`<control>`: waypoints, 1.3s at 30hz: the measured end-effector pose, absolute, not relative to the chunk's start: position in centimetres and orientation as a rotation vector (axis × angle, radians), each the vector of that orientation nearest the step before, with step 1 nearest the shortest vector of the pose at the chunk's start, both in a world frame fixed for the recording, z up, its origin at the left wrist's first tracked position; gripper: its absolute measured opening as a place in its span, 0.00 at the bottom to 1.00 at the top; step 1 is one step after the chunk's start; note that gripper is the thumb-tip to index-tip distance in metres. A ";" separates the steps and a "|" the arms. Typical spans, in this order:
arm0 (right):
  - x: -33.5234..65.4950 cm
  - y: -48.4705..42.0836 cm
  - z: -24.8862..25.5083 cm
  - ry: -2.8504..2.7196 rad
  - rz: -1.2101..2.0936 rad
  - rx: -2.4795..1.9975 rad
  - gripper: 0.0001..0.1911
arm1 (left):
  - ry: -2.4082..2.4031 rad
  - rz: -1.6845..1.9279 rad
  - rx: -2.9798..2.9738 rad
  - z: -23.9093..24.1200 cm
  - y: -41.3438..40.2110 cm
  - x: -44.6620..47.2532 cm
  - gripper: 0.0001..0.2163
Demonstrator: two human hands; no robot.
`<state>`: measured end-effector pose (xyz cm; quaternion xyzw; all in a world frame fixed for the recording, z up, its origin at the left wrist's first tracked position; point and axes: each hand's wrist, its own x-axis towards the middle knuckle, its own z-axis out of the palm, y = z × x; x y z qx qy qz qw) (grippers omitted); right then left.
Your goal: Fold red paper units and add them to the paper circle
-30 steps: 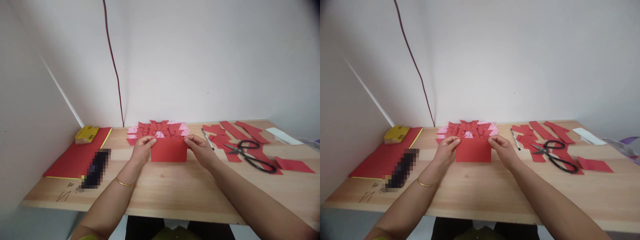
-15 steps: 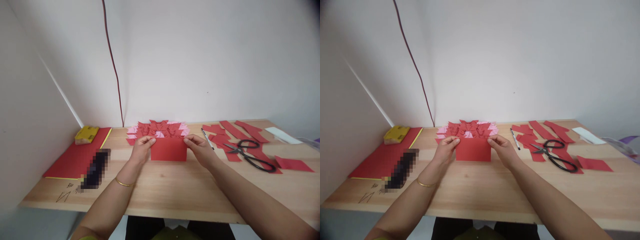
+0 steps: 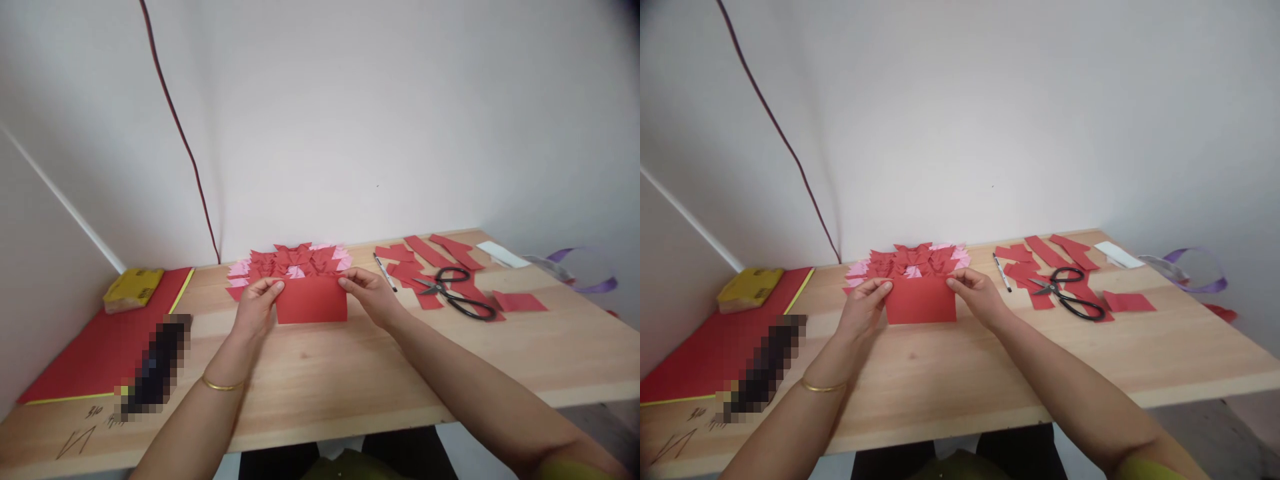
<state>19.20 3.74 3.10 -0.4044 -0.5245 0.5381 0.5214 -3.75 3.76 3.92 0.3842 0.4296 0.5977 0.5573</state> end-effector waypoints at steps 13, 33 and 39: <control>19.2 3.9 3.0 -1.283 1.271 -0.980 0.14 | 1.022 1.393 0.901 3.7 3.8 -3.8 0.11; 20.0 4.9 1.0 -1.727 0.799 -1.344 0.07 | 1.439 1.256 1.497 0.7 4.6 -4.1 0.06; 20.2 5.5 -0.1 -2.060 0.476 -1.490 0.07 | 1.558 1.094 1.849 0.2 4.6 -3.8 0.05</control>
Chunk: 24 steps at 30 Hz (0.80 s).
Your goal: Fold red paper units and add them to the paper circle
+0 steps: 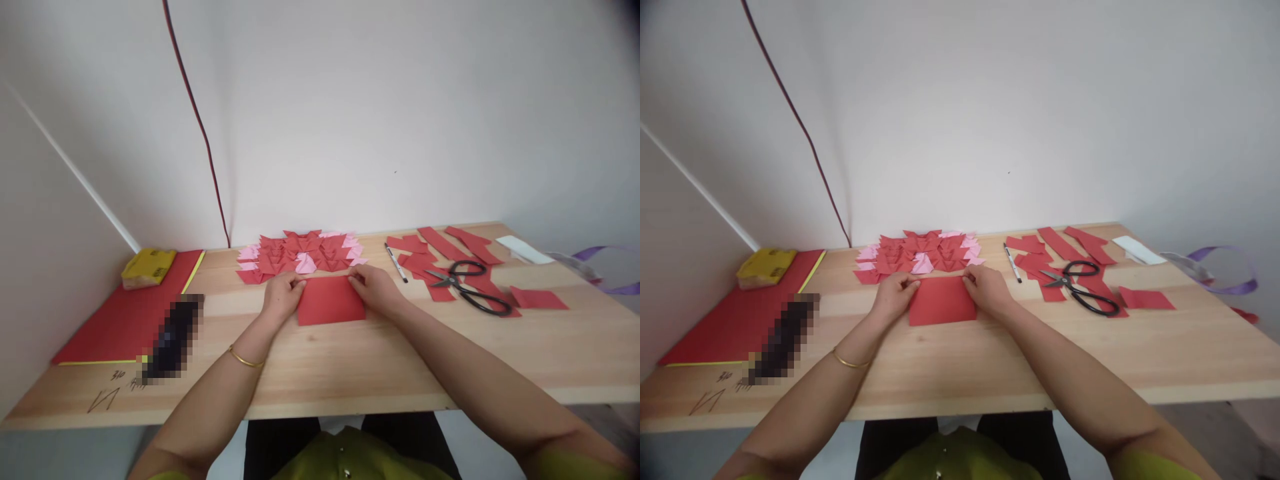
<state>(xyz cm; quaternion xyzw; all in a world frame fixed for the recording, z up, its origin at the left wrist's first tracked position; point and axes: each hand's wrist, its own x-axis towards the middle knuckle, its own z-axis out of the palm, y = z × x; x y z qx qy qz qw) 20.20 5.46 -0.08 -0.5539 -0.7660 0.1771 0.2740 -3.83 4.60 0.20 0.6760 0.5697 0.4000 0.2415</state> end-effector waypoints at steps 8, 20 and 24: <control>19.4 5.4 0.3 -2.253 0.273 -1.681 0.07 | 1.805 0.690 2.230 0.4 4.7 -3.2 0.06; 18.9 5.7 -0.7 -2.368 0.187 -1.476 0.13 | 1.905 0.667 2.430 -0.1 4.6 -2.5 0.15; 18.9 5.8 -0.5 -2.428 0.181 -1.459 0.13 | 1.556 0.526 2.640 -0.6 5.1 -2.4 0.15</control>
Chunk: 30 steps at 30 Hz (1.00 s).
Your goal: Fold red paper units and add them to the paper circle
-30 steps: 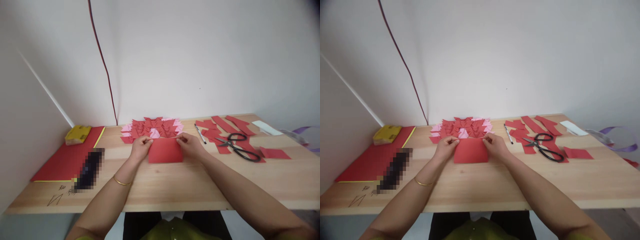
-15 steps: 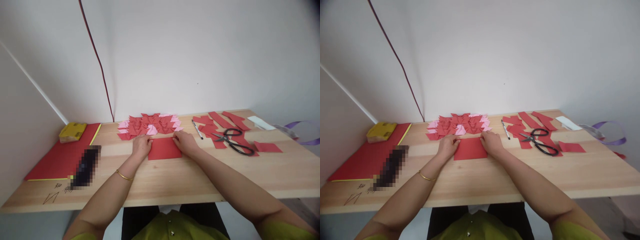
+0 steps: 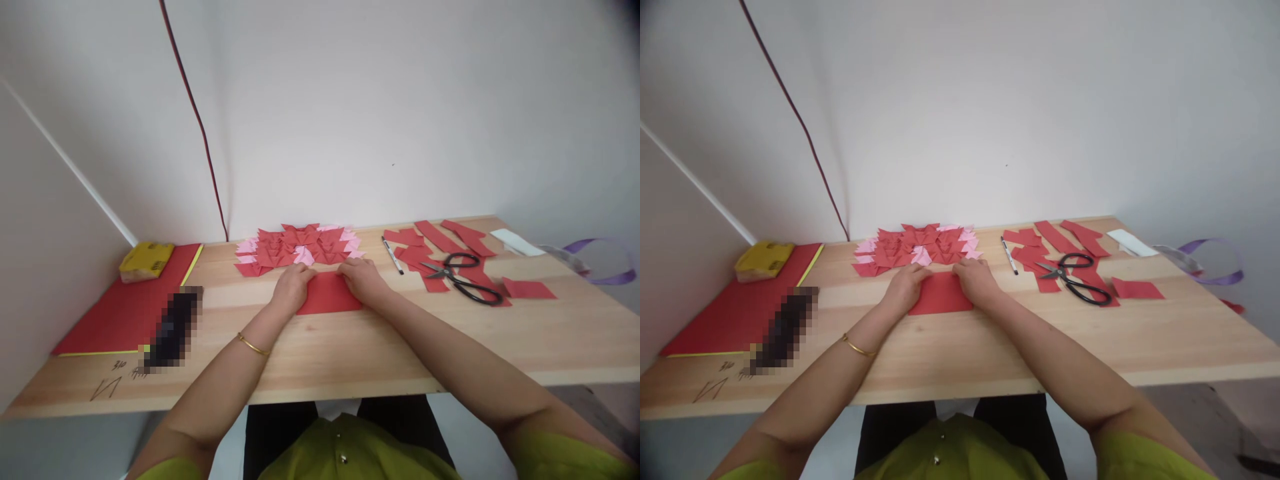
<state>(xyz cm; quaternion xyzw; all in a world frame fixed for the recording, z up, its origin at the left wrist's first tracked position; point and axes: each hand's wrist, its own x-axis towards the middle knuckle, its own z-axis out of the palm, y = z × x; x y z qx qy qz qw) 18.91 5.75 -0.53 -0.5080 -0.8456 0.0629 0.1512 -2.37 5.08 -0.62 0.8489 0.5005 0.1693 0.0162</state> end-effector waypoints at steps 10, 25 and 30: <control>18.3 4.4 1.2 -2.525 0.061 -1.499 0.12 | 1.471 0.332 2.761 0.5 4.5 -2.0 0.14; 20.8 4.7 0.6 -2.699 0.092 -1.194 0.27 | 1.291 0.136 2.878 0.3 3.7 -3.4 0.27; 21.7 5.0 0.2 -2.728 0.129 -1.117 0.35 | 1.259 0.195 2.856 -0.1 3.2 -3.7 0.24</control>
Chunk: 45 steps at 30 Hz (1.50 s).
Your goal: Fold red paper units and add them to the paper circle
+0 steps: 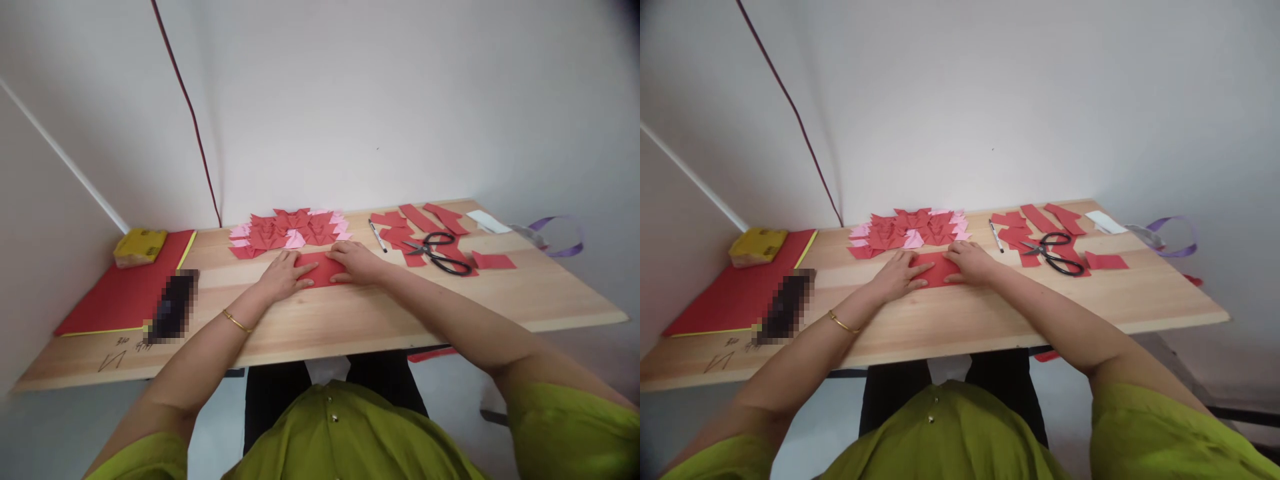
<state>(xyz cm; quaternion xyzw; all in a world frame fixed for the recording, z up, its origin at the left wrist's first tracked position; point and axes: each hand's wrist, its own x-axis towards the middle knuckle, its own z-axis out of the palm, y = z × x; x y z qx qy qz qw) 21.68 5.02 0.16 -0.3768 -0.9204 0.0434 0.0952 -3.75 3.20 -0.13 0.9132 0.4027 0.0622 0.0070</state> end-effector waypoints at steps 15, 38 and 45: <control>22.5 5.5 0.2 -2.816 0.186 -0.990 0.39 | 1.166 0.045 3.050 1.3 1.8 -3.9 0.19; 22.7 5.7 -0.1 -2.803 0.219 -1.010 0.39 | 0.915 -0.154 3.057 2.3 0.8 -4.5 0.22; 22.6 5.7 -0.2 -2.791 0.224 -1.025 0.38 | 0.981 -0.101 3.030 2.1 -0.7 -8.1 0.24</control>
